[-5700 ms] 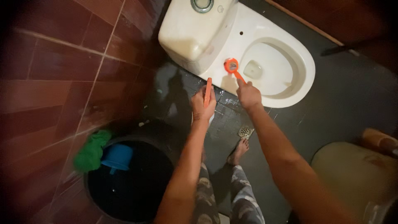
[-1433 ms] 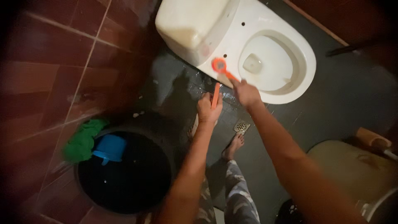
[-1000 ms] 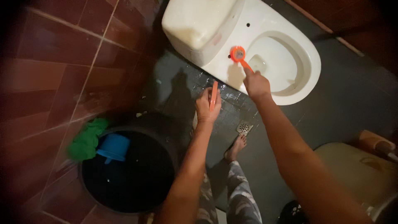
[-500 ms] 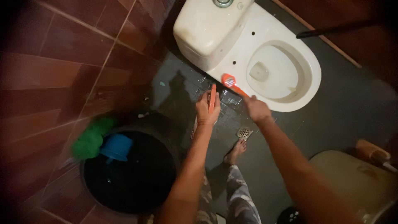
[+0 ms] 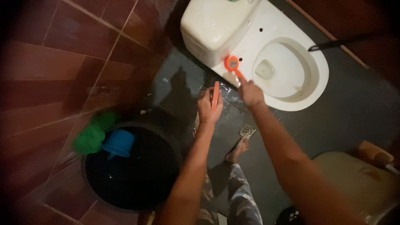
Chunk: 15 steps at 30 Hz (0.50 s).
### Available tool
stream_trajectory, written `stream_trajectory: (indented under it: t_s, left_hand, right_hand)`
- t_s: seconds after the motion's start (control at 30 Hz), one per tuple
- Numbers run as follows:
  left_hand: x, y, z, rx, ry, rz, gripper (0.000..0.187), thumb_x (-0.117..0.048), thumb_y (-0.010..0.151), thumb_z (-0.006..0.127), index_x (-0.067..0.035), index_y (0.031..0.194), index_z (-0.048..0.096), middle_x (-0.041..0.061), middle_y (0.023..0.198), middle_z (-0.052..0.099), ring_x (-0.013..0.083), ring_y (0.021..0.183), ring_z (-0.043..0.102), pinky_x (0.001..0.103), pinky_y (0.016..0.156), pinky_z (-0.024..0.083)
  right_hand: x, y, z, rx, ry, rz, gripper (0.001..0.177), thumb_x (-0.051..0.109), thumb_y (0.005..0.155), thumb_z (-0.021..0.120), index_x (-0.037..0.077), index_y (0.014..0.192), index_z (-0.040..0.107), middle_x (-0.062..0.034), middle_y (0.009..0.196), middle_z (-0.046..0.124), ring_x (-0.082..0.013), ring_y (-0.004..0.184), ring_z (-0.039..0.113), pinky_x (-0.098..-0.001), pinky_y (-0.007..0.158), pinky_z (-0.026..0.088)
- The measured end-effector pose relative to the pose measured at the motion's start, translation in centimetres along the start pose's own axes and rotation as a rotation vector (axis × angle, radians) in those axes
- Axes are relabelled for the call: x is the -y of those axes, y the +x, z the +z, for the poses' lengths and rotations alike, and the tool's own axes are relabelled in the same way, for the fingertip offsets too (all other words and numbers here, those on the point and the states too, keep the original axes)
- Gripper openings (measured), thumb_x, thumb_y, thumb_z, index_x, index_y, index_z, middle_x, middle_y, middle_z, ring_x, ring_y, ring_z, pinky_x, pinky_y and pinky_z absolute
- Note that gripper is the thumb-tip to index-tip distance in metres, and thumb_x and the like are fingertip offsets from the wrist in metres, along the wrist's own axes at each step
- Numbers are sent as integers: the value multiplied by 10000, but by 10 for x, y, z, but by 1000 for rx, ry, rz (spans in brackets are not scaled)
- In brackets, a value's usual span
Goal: The person scrubs the exterior and interior surfaces of a white toilet using an orange toilet brush. They hold a white bottle in the other hand while scrubbing the tank, base, and bowl.
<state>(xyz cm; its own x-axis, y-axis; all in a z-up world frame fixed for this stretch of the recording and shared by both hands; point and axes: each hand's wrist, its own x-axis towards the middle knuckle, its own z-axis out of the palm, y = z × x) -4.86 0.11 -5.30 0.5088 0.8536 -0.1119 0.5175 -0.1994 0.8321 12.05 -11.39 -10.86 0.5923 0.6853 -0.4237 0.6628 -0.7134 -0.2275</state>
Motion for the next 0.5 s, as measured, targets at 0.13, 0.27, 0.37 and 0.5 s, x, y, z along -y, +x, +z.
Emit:
stream_trajectory:
  t_s: [0.13,0.27,0.37,0.5]
  left_hand:
    - [-5,-2,-4,-21,-61,-18,207,-223,920,718,-30,995,708,158,946,712,334,861,728,431,771,586]
    - [-7,-1,-3,-96,-98,30,196,-201,907,733,-30,1001,723,172,955,724,360,881,726,437,778,585]
    - [-6,2,-3,-94,-144,23,191,-182,901,718,-35,1023,724,176,964,722,353,867,734,428,756,591]
    - [-2,9,-1,-113,-99,138,163,-159,907,718,-34,1012,712,171,950,726,363,868,726,443,795,581]
  right_hand:
    - [-2,-34,-2,121,-119,-14,514,190,997,493,210,1504,406,-262,1087,618,-413,867,705,-515,731,597]
    - [-23,-51,-28,142,-105,112,516,180,1027,449,238,1536,382,-257,1056,624,-394,817,717,-501,731,604]
    - [-36,-37,-34,39,-83,150,448,218,1017,486,202,1463,454,-251,1033,636,-417,819,702,-526,723,583]
    - [-36,10,-21,-115,-73,107,389,221,1011,519,162,1396,533,-252,1013,648,-437,849,690,-540,743,566]
